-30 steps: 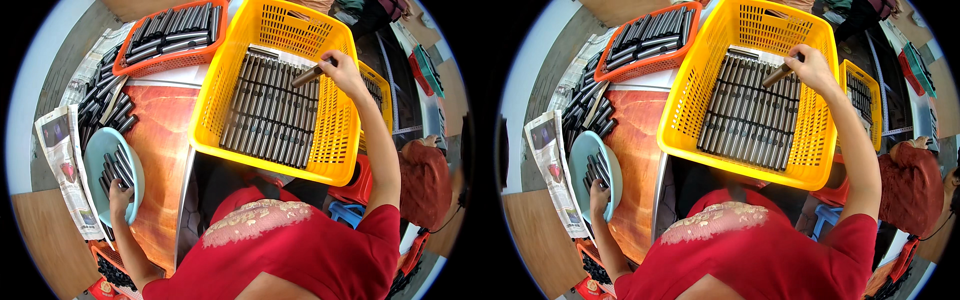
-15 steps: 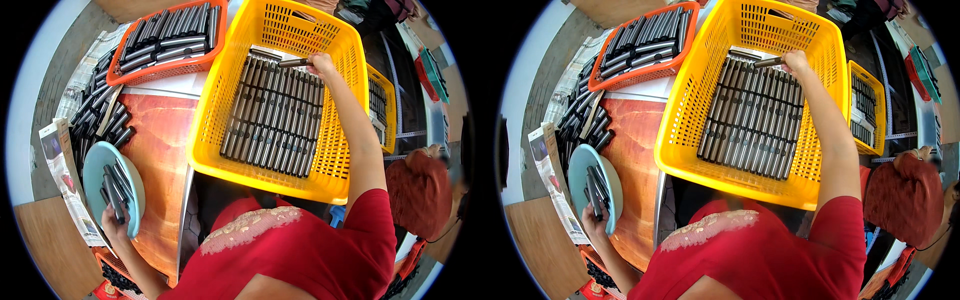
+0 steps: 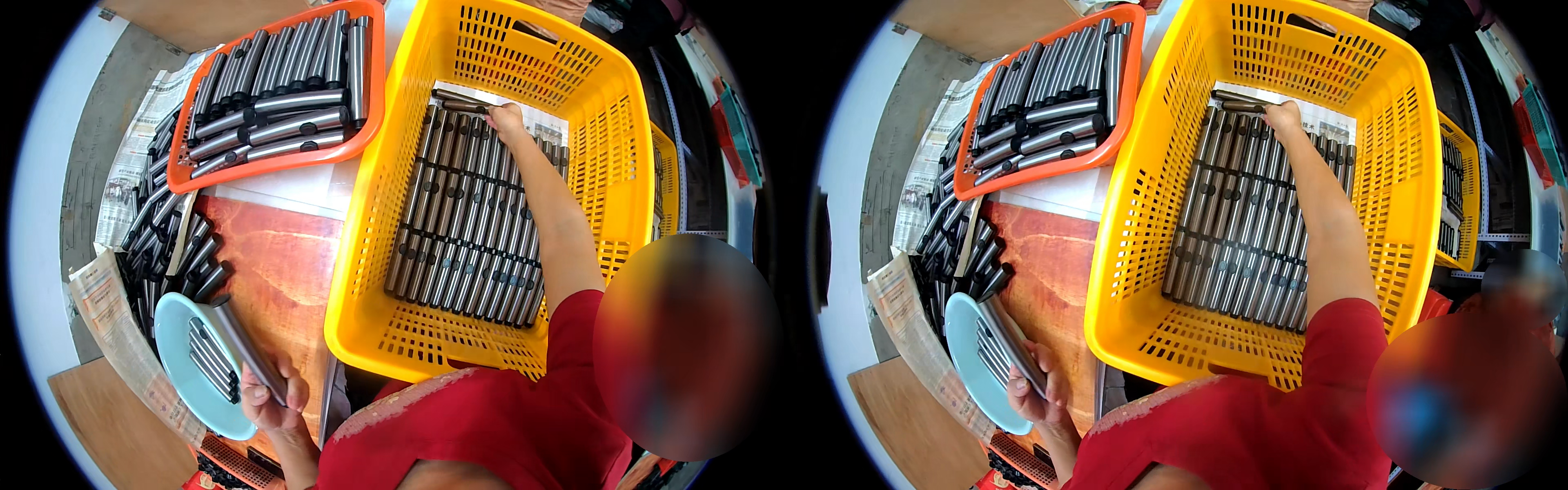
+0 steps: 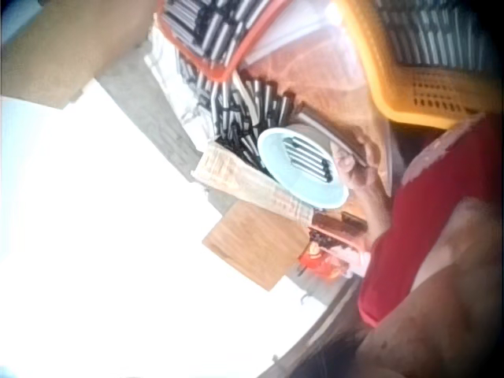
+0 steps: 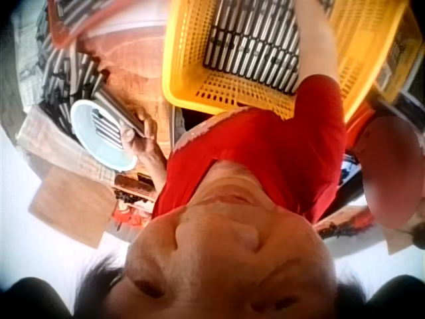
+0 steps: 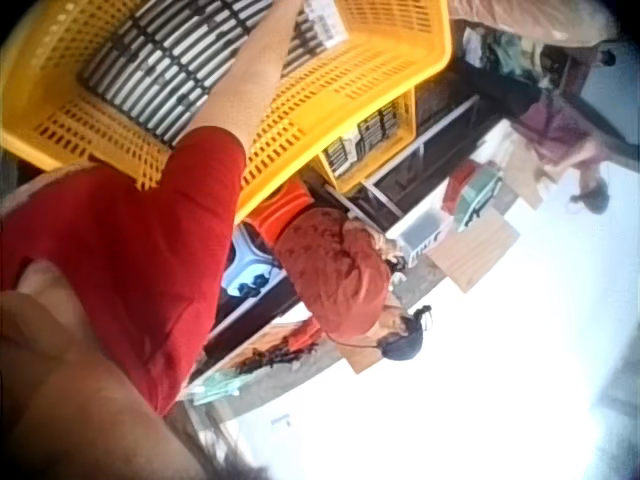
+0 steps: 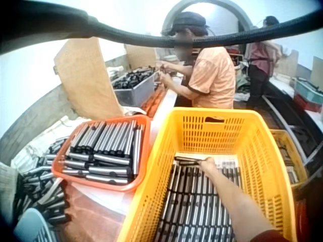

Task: The person picks up cylindrical metal rods from a bowl and table, places them into a yellow basket, and lines the basket with newspaper. The rods are arranged neatly inside the basket.

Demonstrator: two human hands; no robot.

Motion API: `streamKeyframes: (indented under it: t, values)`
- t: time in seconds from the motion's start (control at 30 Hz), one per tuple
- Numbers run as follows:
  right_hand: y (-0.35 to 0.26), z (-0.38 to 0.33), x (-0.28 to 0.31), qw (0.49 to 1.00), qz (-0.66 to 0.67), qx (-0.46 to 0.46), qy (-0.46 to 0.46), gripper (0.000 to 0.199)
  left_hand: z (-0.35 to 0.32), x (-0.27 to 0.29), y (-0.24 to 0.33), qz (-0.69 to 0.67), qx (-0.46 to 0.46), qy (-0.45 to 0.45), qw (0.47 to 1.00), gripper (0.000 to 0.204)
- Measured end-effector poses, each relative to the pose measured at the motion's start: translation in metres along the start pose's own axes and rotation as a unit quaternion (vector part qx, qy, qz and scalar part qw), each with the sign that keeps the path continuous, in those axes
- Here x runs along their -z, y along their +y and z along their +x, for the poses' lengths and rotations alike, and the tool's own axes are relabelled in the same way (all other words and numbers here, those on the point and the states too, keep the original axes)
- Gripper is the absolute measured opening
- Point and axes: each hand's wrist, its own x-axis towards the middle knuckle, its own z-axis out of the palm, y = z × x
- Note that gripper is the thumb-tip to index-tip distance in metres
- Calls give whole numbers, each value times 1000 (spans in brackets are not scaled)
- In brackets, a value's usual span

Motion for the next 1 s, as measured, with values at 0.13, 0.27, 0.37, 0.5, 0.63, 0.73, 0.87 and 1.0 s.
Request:
streamKeyframes:
  t: [0.13, 0.27, 0.37, 0.5, 0.63, 0.73, 0.87, 1.0]
  values:
    - [-8, -16, -4, 959, -264, 98, 26, 36, 13, -5, -20, 58, 30, 21, 998, 51]
    - [18, 4, 5, 959, -237, 130, -87, 54, 13, -12, -31, 103, 37, 38, 993, 57]
    - [-15, -32, 0, 942, -284, 127, -124, 59, 11, -15, -37, 150, 47, 47, 986, 62]
    - [-52, -63, 5, 920, -232, 315, -16, 29, 10, -8, -39, 129, 46, 1, 991, 57]
    - [-160, -236, 26, 837, 9, 540, -85, 30, -2, -3, -40, 90, 69, -45, 993, 53]
    - [-188, -329, 19, 632, 47, 737, -236, 19, -13, -5, -41, 71, 76, -86, 991, 46]
    - [-194, -400, 25, 521, 0, 750, -408, 12, -33, -9, -34, 34, 150, -103, 983, 42]
    - [-209, -431, 46, 487, -47, 775, -399, 25, -48, -3, -30, 43, 201, -118, 971, 48]
